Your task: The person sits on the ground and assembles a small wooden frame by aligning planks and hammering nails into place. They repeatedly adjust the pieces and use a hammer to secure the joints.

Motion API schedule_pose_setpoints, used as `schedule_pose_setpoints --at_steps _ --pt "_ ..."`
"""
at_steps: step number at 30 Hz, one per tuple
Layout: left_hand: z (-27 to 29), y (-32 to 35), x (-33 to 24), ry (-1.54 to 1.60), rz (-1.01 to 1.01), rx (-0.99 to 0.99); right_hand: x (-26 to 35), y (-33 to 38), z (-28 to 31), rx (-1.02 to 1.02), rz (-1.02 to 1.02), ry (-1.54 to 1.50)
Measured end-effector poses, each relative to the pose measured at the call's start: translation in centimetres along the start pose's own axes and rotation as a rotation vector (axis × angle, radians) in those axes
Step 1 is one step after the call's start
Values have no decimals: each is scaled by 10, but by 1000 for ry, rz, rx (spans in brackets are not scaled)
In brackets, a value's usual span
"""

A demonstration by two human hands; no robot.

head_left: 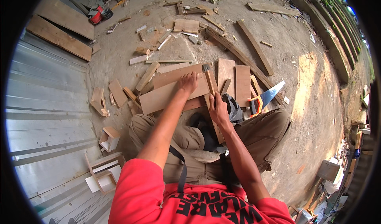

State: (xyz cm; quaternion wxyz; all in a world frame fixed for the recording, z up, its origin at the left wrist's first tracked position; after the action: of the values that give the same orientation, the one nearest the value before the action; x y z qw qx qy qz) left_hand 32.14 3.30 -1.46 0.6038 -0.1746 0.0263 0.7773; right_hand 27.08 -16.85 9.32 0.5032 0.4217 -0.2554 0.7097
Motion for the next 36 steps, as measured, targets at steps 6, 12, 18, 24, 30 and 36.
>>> schedule_pose_setpoints --at_steps 6,12,18,24,30,36 --pt "-3 -2 -7 36 32 125 16 3 4 -15 61 -65" --pt "-5 -1 -1 11 71 133 9 2 0 -29 4 -32" --pt "-2 -1 -4 68 43 74 -8 5 -7 60 -20 88" --pt "-4 -3 -4 47 67 120 -26 6 -7 -143 -20 -15" --pt "-2 -3 -3 41 39 94 -62 11 -10 -230 20 301" --pt "14 -6 2 183 119 229 -83 10 -19 -21 -217 207"
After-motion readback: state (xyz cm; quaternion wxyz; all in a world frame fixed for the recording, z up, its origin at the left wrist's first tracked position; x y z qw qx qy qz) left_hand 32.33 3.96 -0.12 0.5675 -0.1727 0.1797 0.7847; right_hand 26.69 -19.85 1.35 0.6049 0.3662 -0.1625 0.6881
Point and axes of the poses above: each hand's wrist, its own y-axis away from the middle knuckle, its own z-axis out of the back of the hand, x = y × z, the point moved 4 cm from there along -y, towards the middle knuckle, and after that the axes turned 1 degree about -x, right-handed, at the moved point
